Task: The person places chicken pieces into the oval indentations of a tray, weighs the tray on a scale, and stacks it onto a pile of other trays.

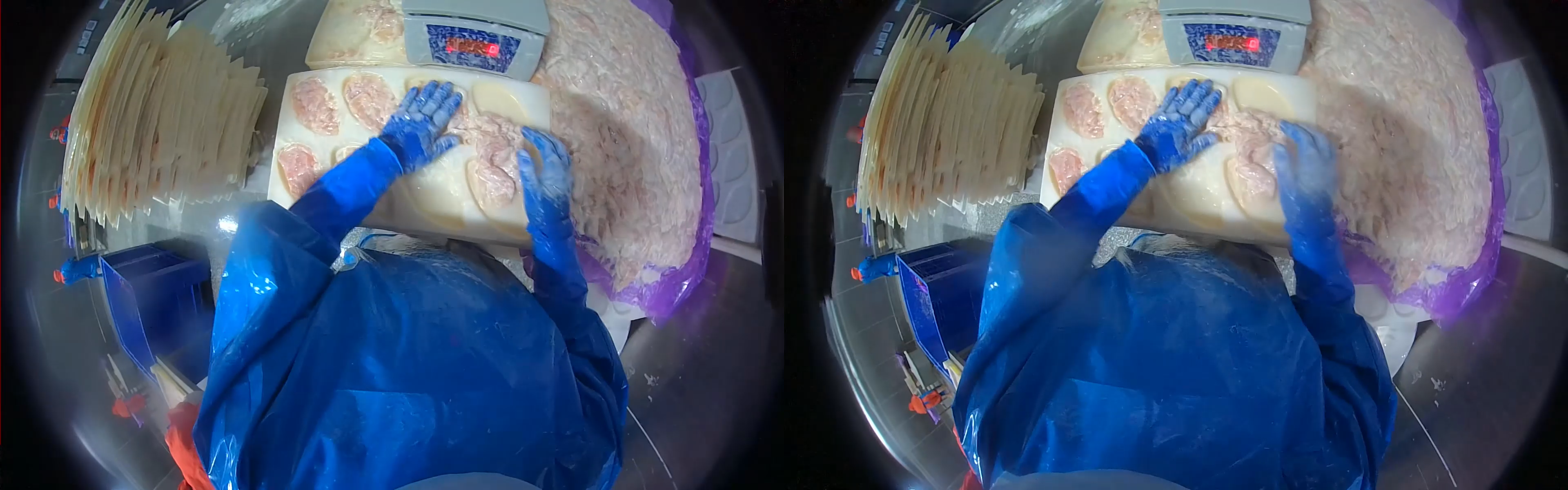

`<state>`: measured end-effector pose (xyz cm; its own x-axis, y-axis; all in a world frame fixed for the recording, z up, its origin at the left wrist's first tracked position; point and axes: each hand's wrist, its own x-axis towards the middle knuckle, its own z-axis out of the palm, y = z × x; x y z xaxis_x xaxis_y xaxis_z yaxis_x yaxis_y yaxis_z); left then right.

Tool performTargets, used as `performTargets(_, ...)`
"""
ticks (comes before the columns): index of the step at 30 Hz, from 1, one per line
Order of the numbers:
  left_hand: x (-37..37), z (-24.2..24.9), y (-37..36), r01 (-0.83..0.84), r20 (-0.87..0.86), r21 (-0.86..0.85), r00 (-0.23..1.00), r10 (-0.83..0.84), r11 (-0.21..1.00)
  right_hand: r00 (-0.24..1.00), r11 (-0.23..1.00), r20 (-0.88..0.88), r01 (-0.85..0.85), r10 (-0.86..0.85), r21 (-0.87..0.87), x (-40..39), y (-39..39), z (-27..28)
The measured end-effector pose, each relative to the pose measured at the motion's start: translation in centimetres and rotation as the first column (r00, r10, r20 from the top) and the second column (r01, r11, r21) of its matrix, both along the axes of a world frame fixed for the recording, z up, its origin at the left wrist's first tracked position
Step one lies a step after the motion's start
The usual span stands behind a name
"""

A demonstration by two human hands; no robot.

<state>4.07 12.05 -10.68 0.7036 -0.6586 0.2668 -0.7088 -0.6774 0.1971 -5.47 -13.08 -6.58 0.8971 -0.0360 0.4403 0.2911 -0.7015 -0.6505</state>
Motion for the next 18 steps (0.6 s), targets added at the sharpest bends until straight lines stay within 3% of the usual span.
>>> performTargets(2,0.7,0.9,0.0,-0.04,-0.022,0.032,0.999,0.041,0.999,1.0,1.0,0.029,0.006,-0.006,0.017,0.1,1.3,0.5)
performTargets(3,-0.4,1.6,-0.5,-0.065,-0.002,-0.12,0.998,0.065,0.991,1.0,0.999,0.008,0.023,-0.023,-0.047,-0.3,1.9,1.0)
performTargets(4,-0.9,1.4,-1.0,-0.058,-0.002,-0.117,0.998,0.059,0.991,0.999,0.993,-0.015,0.043,-0.045,-0.108,-0.5,2.1,1.2)
performTargets(5,-1.6,0.7,-1.3,0.031,0.007,-0.051,1.0,-0.03,0.998,0.999,0.97,-0.036,-0.049,0.041,-0.236,-0.5,1.9,-0.2)
performTargets(6,-2.5,0.1,-1.4,0.114,0.003,0.011,0.993,-0.114,0.993,0.998,0.97,-0.052,-0.05,0.039,-0.236,-1.3,1.3,-0.6)
performTargets(8,-1.6,0.5,-0.7,0.091,-0.045,0.033,0.995,-0.09,0.995,0.994,0.93,-0.071,-0.104,0.084,-0.353,-1.7,0.3,-0.2)
performTargets(9,-1.4,0.3,-0.3,0.072,-0.07,0.031,0.995,-0.07,0.997,0.991,0.964,-0.133,-0.013,-0.024,-0.266,-2.2,-0.2,-0.9)
performTargets(10,-1.1,0.3,-0.4,0.05,-0.084,0.027,0.995,-0.048,0.998,0.991,0.962,-0.136,-0.019,-0.02,-0.274,-2.2,-0.6,-0.7)
performTargets(12,-3.4,2.2,-1.7,0.006,-0.097,-0.074,0.995,-0.013,0.997,0.983,0.961,0.174,0.105,-0.061,-0.257,-2.6,-1.1,0.2)
performTargets(14,-6.5,3.9,-2.9,0.109,-0.107,-0.333,0.983,-0.152,0.936,0.985,0.947,0.132,0.146,-0.111,-0.287,-3.0,-0.8,0.9)
performTargets(16,-9.2,5.2,-1.6,0.044,-0.16,-0.255,0.983,-0.087,0.966,0.996,0.942,0.086,0.046,-0.018,-0.332,-2.7,-0.2,0.3)
performTargets(17,-10.1,4.7,0.4,-0.125,-0.116,-0.25,0.988,0.098,0.96,0.999,0.932,-0.034,-0.016,0.004,-0.363,-2.5,-0.2,-0.3)
performTargets(18,-10.7,4.2,2.5,-0.288,-0.068,-0.249,0.958,0.28,0.925,0.999,0.936,-0.039,-0.029,0.017,-0.35,-2.0,-0.4,-1.2)
